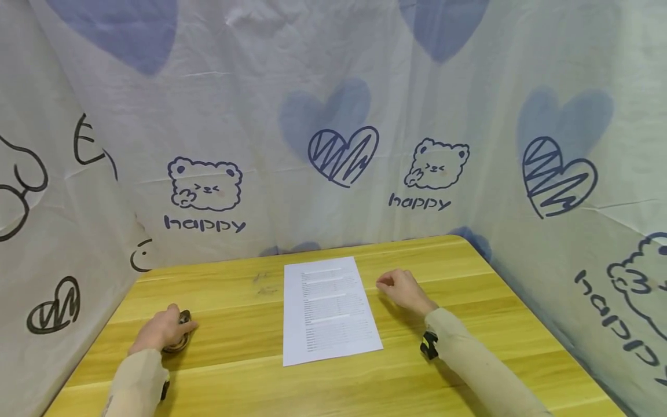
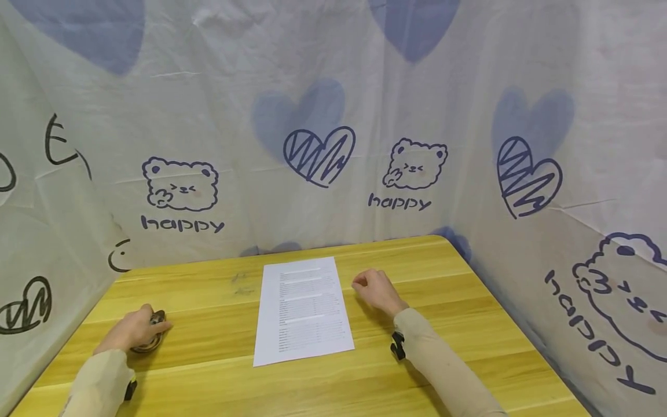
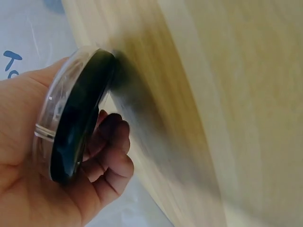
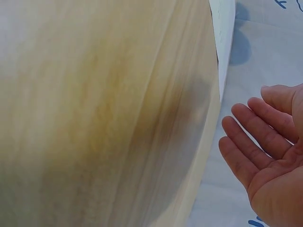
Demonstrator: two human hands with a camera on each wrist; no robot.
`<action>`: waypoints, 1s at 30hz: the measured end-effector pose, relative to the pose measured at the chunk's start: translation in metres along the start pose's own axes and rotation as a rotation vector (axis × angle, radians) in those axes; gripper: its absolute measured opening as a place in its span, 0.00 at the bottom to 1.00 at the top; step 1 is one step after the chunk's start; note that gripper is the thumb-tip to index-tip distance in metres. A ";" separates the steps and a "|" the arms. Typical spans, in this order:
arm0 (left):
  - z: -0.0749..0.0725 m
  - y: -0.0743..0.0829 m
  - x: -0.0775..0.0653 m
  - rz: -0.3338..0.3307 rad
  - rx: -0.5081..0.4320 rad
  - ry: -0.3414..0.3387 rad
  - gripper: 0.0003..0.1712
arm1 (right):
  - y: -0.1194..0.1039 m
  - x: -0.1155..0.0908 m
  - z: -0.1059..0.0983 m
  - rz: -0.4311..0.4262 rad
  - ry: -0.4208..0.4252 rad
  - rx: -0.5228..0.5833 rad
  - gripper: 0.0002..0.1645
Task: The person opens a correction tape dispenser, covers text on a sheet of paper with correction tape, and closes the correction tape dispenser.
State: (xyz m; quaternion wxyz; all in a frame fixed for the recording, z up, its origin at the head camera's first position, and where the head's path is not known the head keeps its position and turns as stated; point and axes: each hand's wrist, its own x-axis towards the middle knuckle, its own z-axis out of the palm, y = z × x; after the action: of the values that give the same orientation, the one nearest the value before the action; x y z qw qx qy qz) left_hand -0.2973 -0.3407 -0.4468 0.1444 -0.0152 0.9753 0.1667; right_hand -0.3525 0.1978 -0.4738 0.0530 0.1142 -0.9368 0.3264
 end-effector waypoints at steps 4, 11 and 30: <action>0.001 -0.001 0.001 0.008 0.011 0.023 0.50 | 0.000 -0.001 -0.001 0.005 0.016 0.025 0.14; 0.002 0.001 -0.001 0.017 0.052 0.064 0.38 | 0.002 -0.003 -0.002 -0.003 0.005 0.047 0.15; 0.006 0.004 -0.005 -0.005 0.071 0.123 0.34 | 0.012 -0.001 -0.002 0.016 0.002 0.010 0.16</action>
State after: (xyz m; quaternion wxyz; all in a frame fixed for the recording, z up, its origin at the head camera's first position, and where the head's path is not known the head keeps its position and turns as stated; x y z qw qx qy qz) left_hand -0.2910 -0.3346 -0.4493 0.0849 -0.0229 0.9876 0.1304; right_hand -0.3541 0.2083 -0.4793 0.0508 0.1065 -0.9361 0.3315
